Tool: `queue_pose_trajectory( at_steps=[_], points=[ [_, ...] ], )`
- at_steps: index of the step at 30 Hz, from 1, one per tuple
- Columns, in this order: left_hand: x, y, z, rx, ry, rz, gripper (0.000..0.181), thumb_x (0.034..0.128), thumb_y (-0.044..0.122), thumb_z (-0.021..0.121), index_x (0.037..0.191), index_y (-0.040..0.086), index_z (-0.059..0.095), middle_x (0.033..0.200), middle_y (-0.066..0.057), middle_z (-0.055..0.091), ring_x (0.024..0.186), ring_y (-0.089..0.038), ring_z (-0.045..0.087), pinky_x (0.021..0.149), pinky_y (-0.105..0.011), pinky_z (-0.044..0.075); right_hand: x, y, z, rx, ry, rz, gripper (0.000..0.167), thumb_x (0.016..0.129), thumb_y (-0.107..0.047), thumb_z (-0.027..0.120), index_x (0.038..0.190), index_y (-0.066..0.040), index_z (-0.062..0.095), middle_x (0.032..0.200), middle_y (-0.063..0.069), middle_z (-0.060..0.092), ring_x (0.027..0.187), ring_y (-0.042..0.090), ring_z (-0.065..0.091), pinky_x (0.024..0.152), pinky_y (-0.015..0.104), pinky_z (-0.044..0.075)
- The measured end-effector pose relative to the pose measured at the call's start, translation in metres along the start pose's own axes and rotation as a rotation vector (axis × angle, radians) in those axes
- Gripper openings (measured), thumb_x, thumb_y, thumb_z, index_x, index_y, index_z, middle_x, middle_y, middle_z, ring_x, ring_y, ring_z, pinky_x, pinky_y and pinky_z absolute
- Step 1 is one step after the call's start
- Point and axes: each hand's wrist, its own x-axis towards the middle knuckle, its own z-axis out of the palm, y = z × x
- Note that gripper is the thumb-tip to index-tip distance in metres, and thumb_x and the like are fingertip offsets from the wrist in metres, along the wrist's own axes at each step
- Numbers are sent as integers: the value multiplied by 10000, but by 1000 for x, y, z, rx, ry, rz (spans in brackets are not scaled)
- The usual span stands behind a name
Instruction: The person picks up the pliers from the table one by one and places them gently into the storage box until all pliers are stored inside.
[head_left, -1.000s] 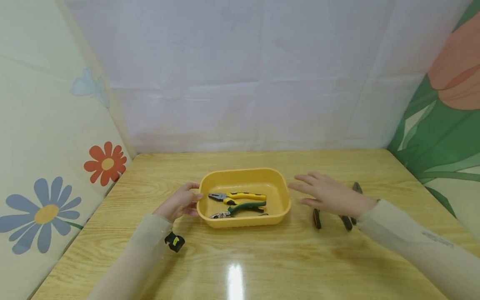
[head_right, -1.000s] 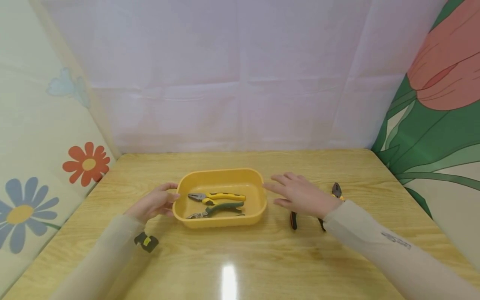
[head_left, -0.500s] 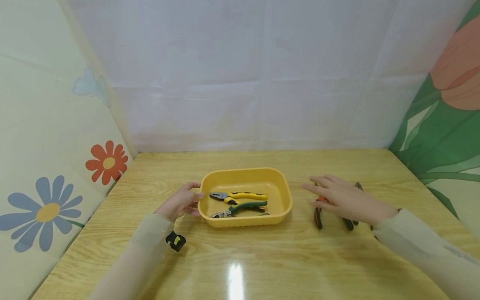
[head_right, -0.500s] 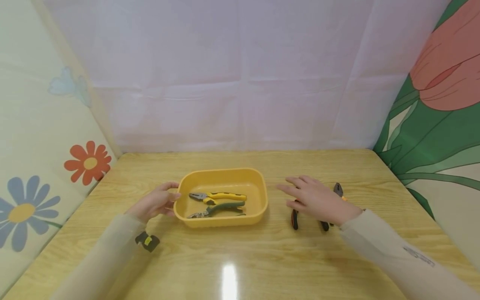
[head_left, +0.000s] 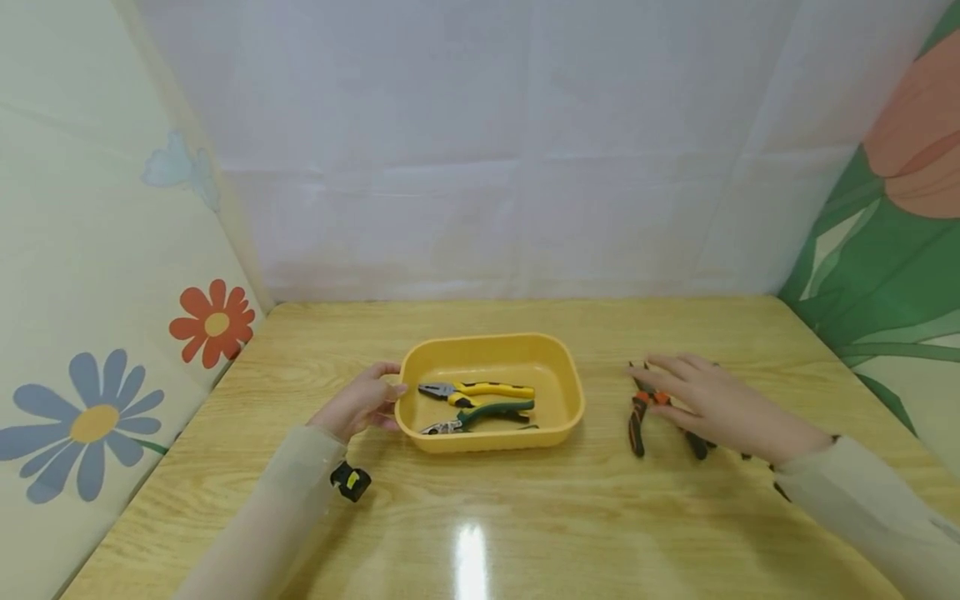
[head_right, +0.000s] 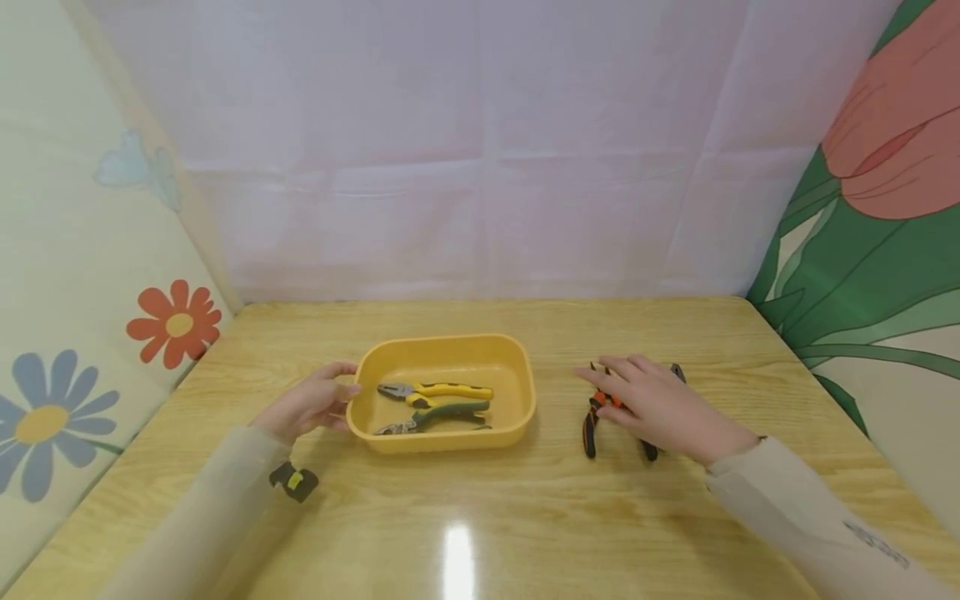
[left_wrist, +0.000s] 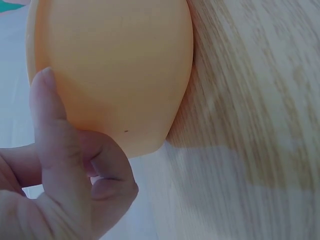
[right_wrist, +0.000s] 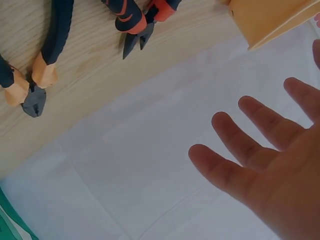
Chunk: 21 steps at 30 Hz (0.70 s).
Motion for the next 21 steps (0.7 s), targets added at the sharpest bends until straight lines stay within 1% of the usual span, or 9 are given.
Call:
queue_pose_trajectory(
  at_steps=[5, 10, 14, 18, 21],
  points=[
    [-2, 0, 1, 5, 3, 1, 467, 1028, 66, 435, 1459, 14, 262, 1080, -222, 553, 777, -217, 589, 564, -278, 540, -7, 3, 3, 5, 24, 46, 560, 917, -238, 682, 1408, -45, 494, 1375, 290, 445, 1197, 468, 446, 910, 625, 416],
    [-2, 1, 1, 4, 4, -2, 468, 1029, 70, 436, 1462, 20, 265, 1082, -218, 555, 777, -216, 592, 563, -280, 542, -13, 5, 5, -31, 69, 67, 554, 905, -236, 695, 1385, -34, 507, 1348, 303, 464, 1176, 486, 458, 906, 634, 412],
    [-1, 1, 1, -6, 4, -2, 462, 1025, 61, 439, 1454, 21, 271, 1060, -214, 565, 768, -210, 597, 549, -273, 541, -15, 5, 5, -41, 63, 103, 558, 906, -238, 694, 1389, -32, 502, 1350, 313, 458, 1179, 503, 450, 913, 644, 400],
    [0, 0, 1, -16, 2, 2, 461, 1021, 48, 439, 1450, 17, 274, 1037, -204, 574, 758, -200, 601, 534, -266, 539, -17, 5, 6, -33, 44, 163, 573, 921, -249, 677, 1409, -29, 473, 1361, 346, 424, 1194, 532, 419, 927, 667, 371],
    [-1, -1, 1, -13, 3, 2, 463, 1021, 52, 440, 1453, 17, 276, 1044, -204, 576, 762, -201, 599, 539, -266, 539, -20, 6, 8, -31, 46, 206, 570, 932, -253, 663, 1408, -12, 464, 1355, 375, 409, 1185, 553, 408, 931, 678, 354]
  ],
)
